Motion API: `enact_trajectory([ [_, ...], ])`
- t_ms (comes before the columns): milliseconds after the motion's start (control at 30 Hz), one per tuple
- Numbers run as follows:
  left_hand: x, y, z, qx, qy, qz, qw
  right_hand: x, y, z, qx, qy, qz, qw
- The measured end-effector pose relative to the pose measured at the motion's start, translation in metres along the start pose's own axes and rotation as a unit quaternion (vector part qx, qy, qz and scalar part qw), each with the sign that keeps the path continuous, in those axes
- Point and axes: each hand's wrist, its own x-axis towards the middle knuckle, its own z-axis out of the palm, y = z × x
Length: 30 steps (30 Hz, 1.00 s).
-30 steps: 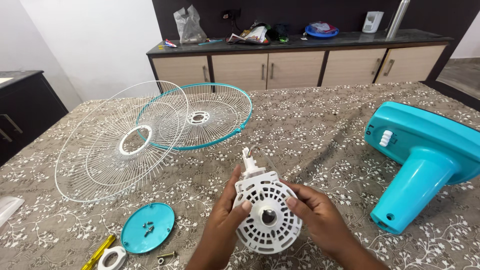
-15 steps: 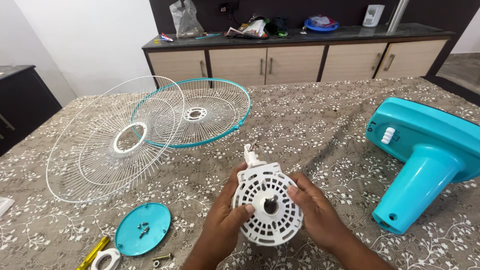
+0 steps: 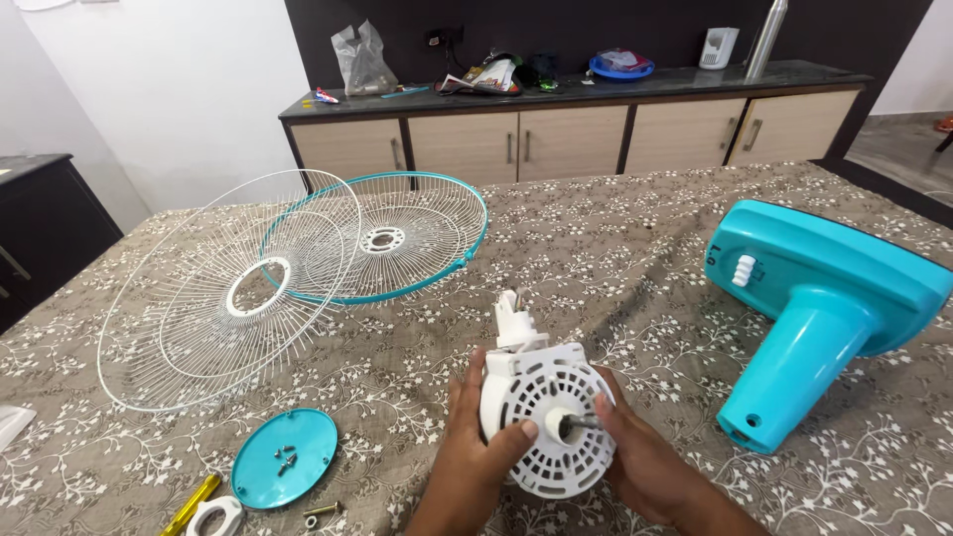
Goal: The person attaches a white motor housing to a blue fan base using a screwdriver. They align the parts, insert screws, and tighten them to secure the connection.
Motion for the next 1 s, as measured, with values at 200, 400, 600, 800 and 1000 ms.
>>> enact_trajectory([
  [200,-0.005,0.011,-0.004,-0.05,-0.034,-0.065,0.996,-0.006,-0.002,-0.005,-0.001,0.028,0.01,1.0],
  [400,-0.013,0.022,-0.002,-0.134,-0.032,0.003,0.99,-0.005,0.01,-0.037,0.027,-0.108,-0.056,0.992],
  [600,-0.02,0.022,-0.002,-0.067,-0.075,0.066,0.993,-0.014,0.015,-0.061,-0.171,0.016,-0.025,0.985],
  [800,-0.01,0.021,-0.02,-0.056,-0.122,0.037,0.99,-0.023,0.024,-0.061,-0.28,-0.008,-0.063,0.958],
  [1000,0.006,0.016,-0.044,-0.116,-0.158,0.016,0.98,-0.017,0.052,-0.04,-0.101,-0.061,-0.05,0.992],
])
